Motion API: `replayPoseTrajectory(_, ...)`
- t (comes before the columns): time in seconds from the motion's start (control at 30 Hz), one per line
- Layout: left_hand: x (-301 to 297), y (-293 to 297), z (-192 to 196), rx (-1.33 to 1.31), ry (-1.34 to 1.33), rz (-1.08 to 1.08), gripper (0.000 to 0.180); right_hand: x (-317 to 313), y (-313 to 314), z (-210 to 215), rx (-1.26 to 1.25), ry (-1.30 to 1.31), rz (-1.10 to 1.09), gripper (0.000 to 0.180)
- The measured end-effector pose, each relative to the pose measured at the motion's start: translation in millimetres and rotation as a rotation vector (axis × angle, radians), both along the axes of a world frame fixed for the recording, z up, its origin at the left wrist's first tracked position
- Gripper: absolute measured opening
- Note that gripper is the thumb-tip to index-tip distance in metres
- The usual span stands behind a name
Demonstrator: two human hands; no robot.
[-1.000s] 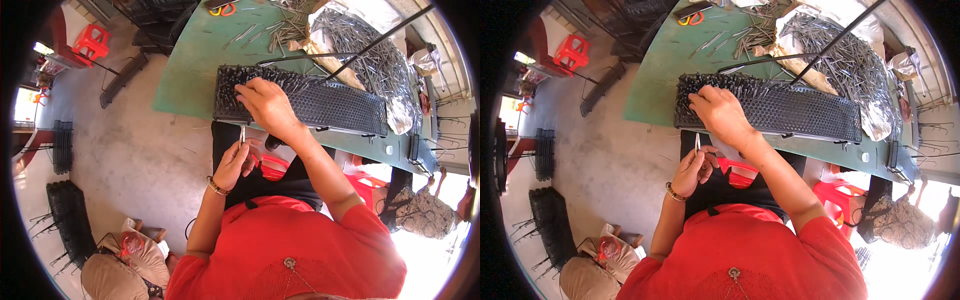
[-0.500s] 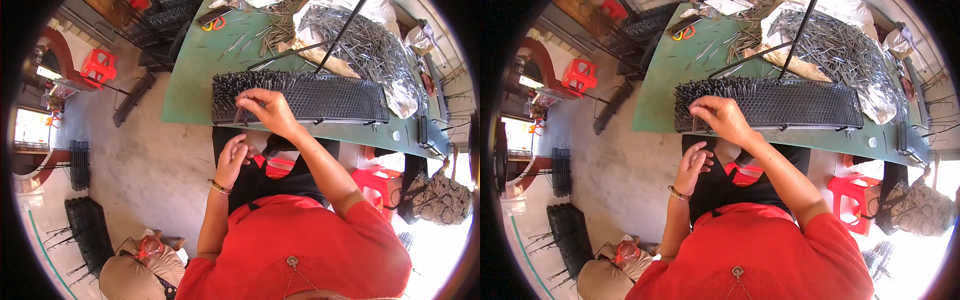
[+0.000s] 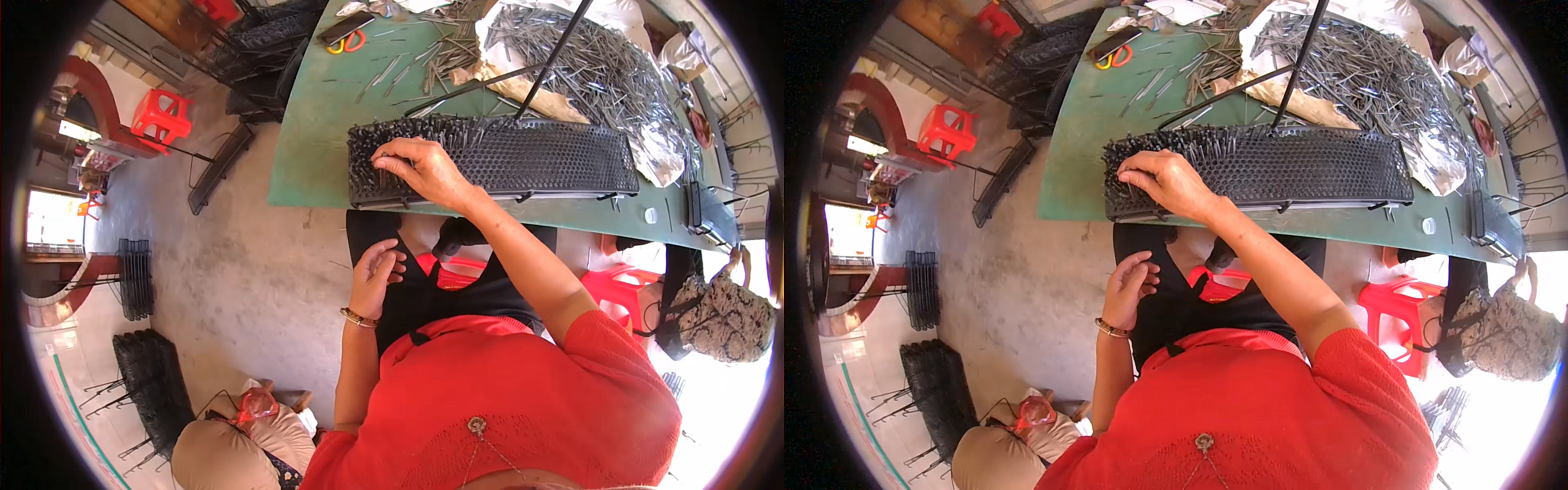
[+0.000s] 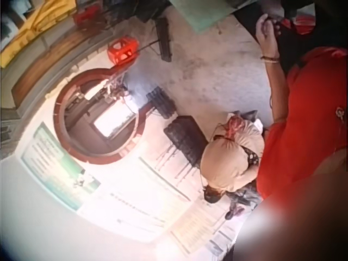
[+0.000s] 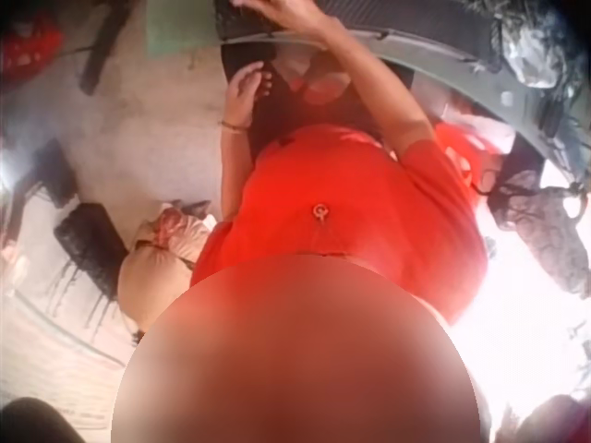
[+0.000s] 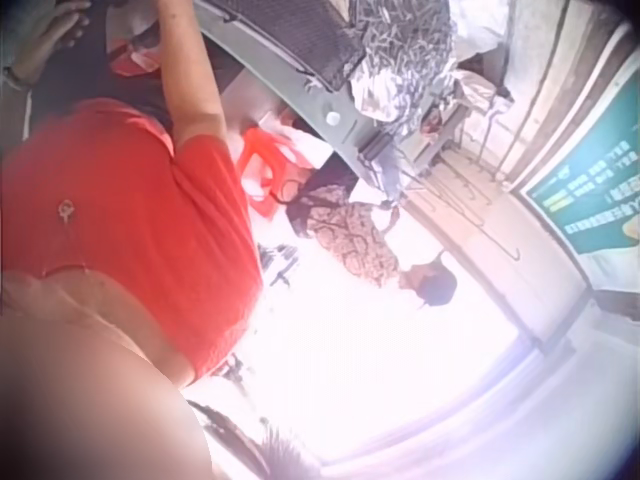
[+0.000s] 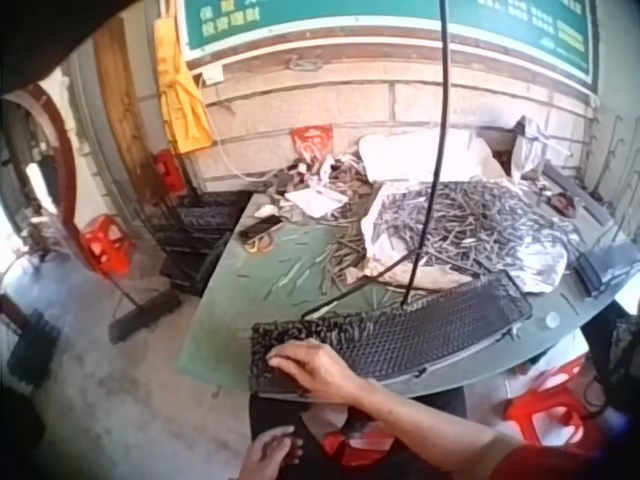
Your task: Inserting thin metal rods into a perforated metal grid template.
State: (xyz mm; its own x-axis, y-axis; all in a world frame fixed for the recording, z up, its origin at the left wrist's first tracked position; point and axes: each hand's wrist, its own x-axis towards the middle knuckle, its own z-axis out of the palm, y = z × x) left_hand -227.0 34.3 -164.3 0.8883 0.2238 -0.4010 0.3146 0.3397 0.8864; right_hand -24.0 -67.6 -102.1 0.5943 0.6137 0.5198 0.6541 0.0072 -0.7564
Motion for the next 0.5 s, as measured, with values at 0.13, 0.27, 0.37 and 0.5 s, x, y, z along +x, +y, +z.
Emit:
replayPoseTrajectory(0.13, 3.9, -0.6, -0.6, 0.008, 0.002, -0.003, 0.028, 4.1, 2.6, -11.1, 0.068, 0.0, 0.013, 0.016)
replayPoseTrajectory(0.27, 4.4, -1.0, -3.5, -0.008, 0.009, 0.002, 0.027, 5.5, 2.2, -15.1, 0.051, -0.044, 0.058, 0.017)
replayPoseTrajectory(0.37, 5.4, -0.1, -5.4, -0.029, 0.022, 0.024, 0.026, 1.5, 2.3, -17.2, 0.016, -0.162, 0.069, 0.019)
replayPoseTrajectory(0.5, 8.8, 4.7, -0.4, -0.004, 0.018, 0.046, 0.026, -2.5, 2.6, -22.1, -0.059, -0.36, 0.007, 0.025)
